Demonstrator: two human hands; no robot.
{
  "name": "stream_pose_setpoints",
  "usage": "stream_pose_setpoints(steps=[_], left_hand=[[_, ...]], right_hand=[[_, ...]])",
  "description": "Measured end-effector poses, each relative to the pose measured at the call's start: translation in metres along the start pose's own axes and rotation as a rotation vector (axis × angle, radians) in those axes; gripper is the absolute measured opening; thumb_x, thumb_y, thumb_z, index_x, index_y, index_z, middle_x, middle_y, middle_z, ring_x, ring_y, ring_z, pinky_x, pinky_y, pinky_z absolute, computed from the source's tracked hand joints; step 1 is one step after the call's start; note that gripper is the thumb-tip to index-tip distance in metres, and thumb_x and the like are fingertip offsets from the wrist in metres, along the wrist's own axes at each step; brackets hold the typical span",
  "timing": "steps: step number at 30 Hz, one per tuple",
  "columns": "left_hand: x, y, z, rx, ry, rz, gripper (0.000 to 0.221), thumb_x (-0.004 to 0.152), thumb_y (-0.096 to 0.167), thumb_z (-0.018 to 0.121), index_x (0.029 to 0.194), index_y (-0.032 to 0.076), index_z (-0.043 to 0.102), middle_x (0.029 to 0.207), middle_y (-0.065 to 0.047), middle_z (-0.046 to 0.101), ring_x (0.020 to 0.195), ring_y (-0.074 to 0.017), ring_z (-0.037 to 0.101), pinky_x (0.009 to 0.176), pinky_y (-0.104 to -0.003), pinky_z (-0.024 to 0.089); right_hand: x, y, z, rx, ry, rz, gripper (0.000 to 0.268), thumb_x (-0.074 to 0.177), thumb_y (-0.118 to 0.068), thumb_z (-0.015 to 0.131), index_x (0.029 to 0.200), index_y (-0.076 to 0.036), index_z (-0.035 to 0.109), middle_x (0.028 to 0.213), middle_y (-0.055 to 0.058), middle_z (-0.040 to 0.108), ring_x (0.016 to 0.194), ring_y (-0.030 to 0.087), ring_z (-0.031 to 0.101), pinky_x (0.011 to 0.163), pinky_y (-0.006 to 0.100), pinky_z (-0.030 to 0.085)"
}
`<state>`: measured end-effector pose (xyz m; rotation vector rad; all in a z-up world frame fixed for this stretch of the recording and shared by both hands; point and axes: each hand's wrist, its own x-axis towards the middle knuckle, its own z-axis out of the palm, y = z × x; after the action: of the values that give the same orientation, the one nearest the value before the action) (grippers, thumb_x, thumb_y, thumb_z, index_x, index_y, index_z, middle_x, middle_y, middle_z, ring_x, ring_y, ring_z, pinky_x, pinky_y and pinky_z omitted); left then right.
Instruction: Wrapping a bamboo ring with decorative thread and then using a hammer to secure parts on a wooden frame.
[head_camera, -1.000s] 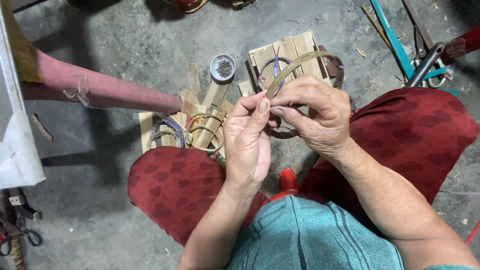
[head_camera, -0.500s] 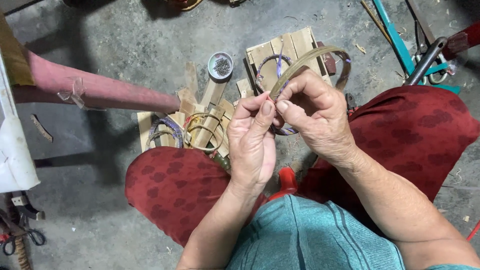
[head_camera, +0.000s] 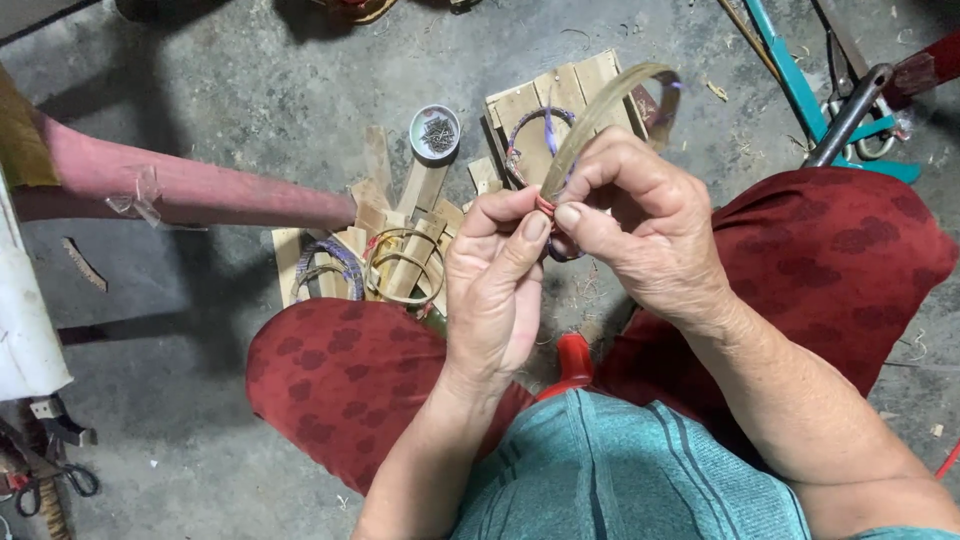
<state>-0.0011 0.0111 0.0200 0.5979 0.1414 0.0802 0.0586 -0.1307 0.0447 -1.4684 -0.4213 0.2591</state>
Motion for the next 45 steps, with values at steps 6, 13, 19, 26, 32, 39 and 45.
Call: stream_pose_setpoints(steps=[6,13,19,26,32,39,45], left_hand=[[0.003,-0.003,-0.005,-0.144,-0.007,-0.044,0.018,0.102,-0.005,0.064,0.119,-0.004,0.061,0.112,-0.012,0.068,0.099,-0.0136,0.065,0.093,-0.026,0.053],[0.001,-0.004,-0.006,-0.081,0.020,-0.028,0.019,0.101,-0.002,0.066,0.120,-0.006,0.062,0.111,-0.015,0.068,0.090,-0.0172,0.063,0.086,-0.028,0.054],[0.000,-0.003,-0.002,0.000,0.029,0.001,0.019,0.100,-0.001,0.067,0.118,-0.004,0.064,0.106,-0.011,0.067,0.088,-0.0158,0.063,0.084,-0.026,0.054],[0.001,-0.010,0.001,0.096,-0.022,0.083,0.018,0.099,-0.002,0.068,0.117,-0.003,0.064,0.111,-0.008,0.061,0.094,-0.0139,0.061,0.086,-0.026,0.052],[0.001,-0.013,0.002,0.114,-0.024,0.087,0.021,0.096,-0.004,0.072,0.115,-0.002,0.064,0.110,-0.007,0.061,0.093,-0.0130,0.061,0.085,-0.024,0.052],[0.003,-0.017,0.001,0.091,-0.014,0.098,0.018,0.097,-0.003,0.070,0.114,-0.001,0.063,0.110,-0.007,0.061,0.091,-0.0116,0.059,0.084,-0.023,0.051],[0.004,-0.015,0.001,0.195,-0.027,0.147,0.020,0.097,-0.002,0.071,0.115,0.000,0.064,0.112,-0.006,0.061,0.098,-0.0124,0.063,0.089,-0.024,0.053]], right_hand=[[0.006,-0.001,-0.003,-0.171,-0.047,-0.096,0.011,0.091,0.005,0.071,0.097,-0.001,0.065,0.100,0.005,0.057,0.087,0.013,0.052,0.077,0.023,0.045],[0.002,0.005,0.001,0.108,-0.018,0.064,0.009,0.094,0.006,0.064,0.095,-0.002,0.060,0.103,0.003,0.053,0.076,0.009,0.062,0.071,0.018,0.055],[-0.001,0.012,0.001,0.395,-0.019,0.143,0.009,0.095,0.000,0.064,0.100,-0.005,0.060,0.089,0.003,0.063,0.073,0.010,0.062,0.070,0.019,0.054],[-0.005,0.010,-0.002,0.266,0.023,0.095,0.010,0.091,0.003,0.062,0.096,-0.004,0.056,0.092,0.003,0.060,0.077,0.010,0.060,0.074,0.022,0.056],[-0.006,0.000,-0.003,-0.090,0.069,-0.001,0.012,0.087,0.007,0.062,0.090,-0.003,0.056,0.093,0.002,0.051,0.076,0.009,0.051,0.070,0.021,0.045],[-0.005,-0.007,-0.001,-0.330,0.082,-0.096,0.012,0.082,0.006,0.064,0.089,-0.001,0.058,0.092,0.005,0.053,0.077,0.013,0.049,0.070,0.024,0.041],[-0.004,-0.006,0.000,-0.348,0.086,-0.093,0.014,0.081,0.008,0.066,0.088,-0.001,0.057,0.089,0.002,0.050,0.073,0.010,0.044,0.065,0.021,0.038]])
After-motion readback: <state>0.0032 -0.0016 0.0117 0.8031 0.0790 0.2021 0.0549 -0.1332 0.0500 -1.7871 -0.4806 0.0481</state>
